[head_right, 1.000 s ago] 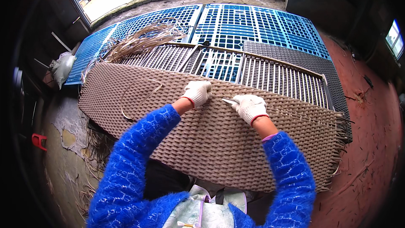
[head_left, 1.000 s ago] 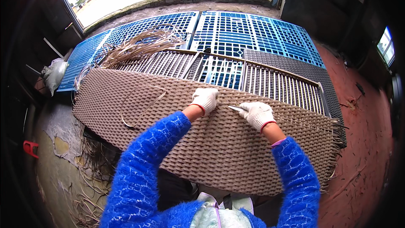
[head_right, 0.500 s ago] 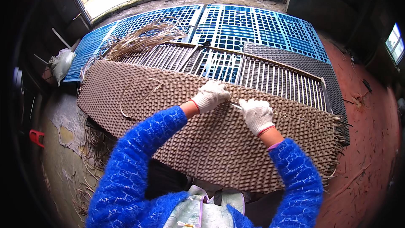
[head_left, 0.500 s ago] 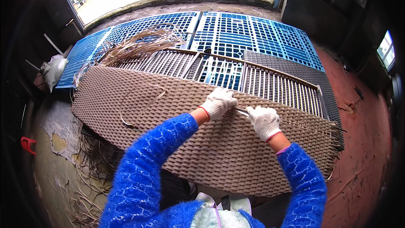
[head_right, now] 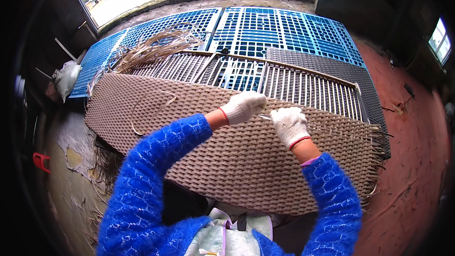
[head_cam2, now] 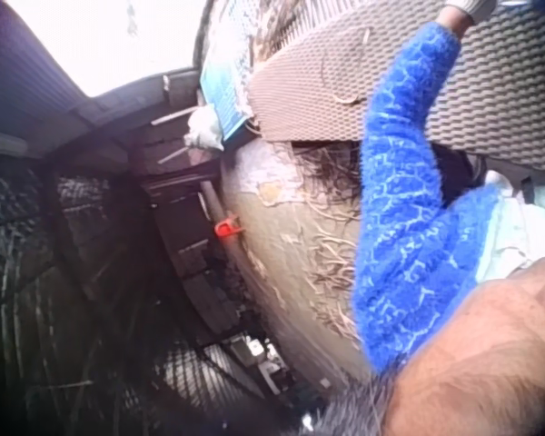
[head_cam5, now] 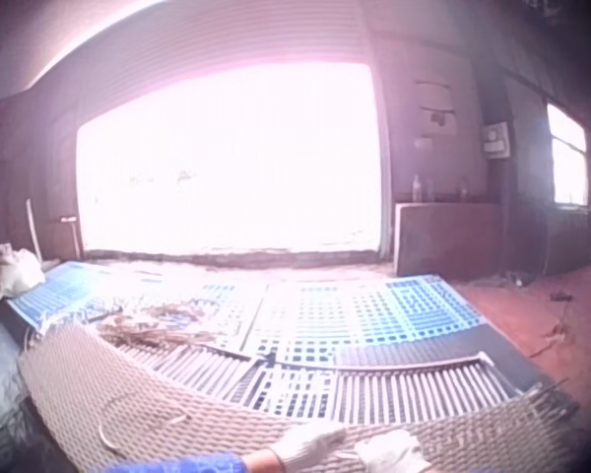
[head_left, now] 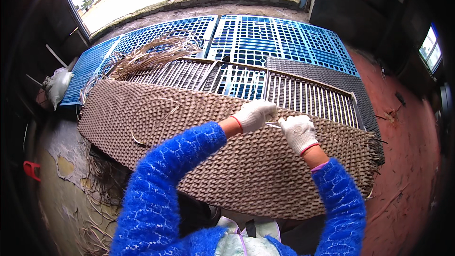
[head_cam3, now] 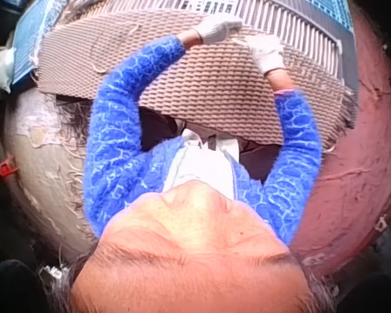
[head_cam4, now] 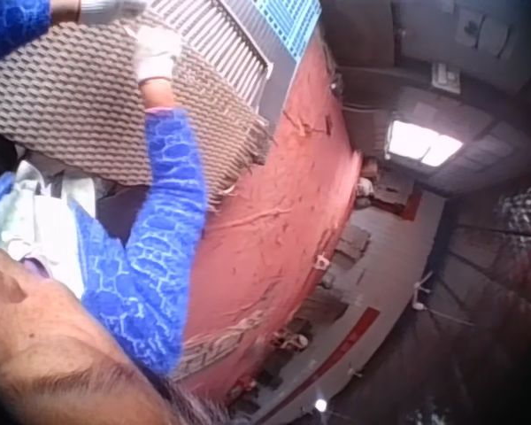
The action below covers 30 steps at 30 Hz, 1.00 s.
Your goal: The person sits on the floor and weaves a large brown mat by hand, interlacing thin strips of material through a metal grid frame. They repeatedly pull and adjust the strips to tighten the weave and occasionally flip the mat to work on different sections.
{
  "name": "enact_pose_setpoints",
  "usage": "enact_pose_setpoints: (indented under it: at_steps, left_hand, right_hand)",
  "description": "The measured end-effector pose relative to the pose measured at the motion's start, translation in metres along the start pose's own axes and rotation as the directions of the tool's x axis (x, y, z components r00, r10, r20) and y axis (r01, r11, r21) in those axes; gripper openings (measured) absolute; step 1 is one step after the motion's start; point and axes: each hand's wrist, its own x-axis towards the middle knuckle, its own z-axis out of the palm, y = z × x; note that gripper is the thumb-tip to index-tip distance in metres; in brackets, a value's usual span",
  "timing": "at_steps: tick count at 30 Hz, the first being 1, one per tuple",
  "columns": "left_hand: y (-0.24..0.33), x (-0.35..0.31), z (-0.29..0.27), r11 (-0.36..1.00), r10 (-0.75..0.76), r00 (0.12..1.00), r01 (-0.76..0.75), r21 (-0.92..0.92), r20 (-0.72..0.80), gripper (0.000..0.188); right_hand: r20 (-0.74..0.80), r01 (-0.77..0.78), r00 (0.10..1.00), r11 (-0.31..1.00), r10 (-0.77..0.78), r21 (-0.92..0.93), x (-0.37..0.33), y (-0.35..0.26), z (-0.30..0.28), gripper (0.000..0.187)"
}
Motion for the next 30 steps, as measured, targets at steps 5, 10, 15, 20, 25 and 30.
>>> enact_pose_setpoints:
  at_steps: [5,10,15,20,25,30]
  left_hand:
    - [-0.028,-0.013,0.002,0.991,0.08,0.989,-0.092,0.095,0.12,0.009]
    - [-0.028,-0.019,0.009,0.959,-0.221,0.965,0.241,-0.151,0.137,0.005]
    - [-0.002,-0.016,0.004,0.961,-0.206,0.979,0.202,-0.189,-0.003,0.003]
    - [-0.005,-0.017,-0.019,0.877,-0.449,0.875,0.471,-0.098,0.181,0.011]
    - [-0.012,-0.018,-0.016,0.854,-0.514,0.849,0.492,0.166,0.126,0.015]
    - [-0.012,-0.019,-0.009,0.861,-0.482,0.873,0.456,0.225,0.072,0.01]
  right_hand:
    - [-0.018,-0.024,1.0,0.998,0.026,0.06,-0.006,-0.004,0.008,0.018]
    - [-0.007,-0.047,0.999,0.987,0.048,0.155,-0.009,-0.003,0.016,0.027]
    - [-0.126,-0.006,0.991,0.958,0.044,0.286,-0.012,-0.002,0.026,0.028]
    - [-0.09,-0.006,0.995,0.961,0.032,0.276,-0.012,-0.002,0.031,0.025]
    - [-0.138,0.014,0.99,0.962,0.025,0.273,-0.01,-0.002,0.031,0.025]
    - [-0.099,-0.014,0.994,0.962,0.042,0.273,-0.008,-0.003,0.028,0.024]
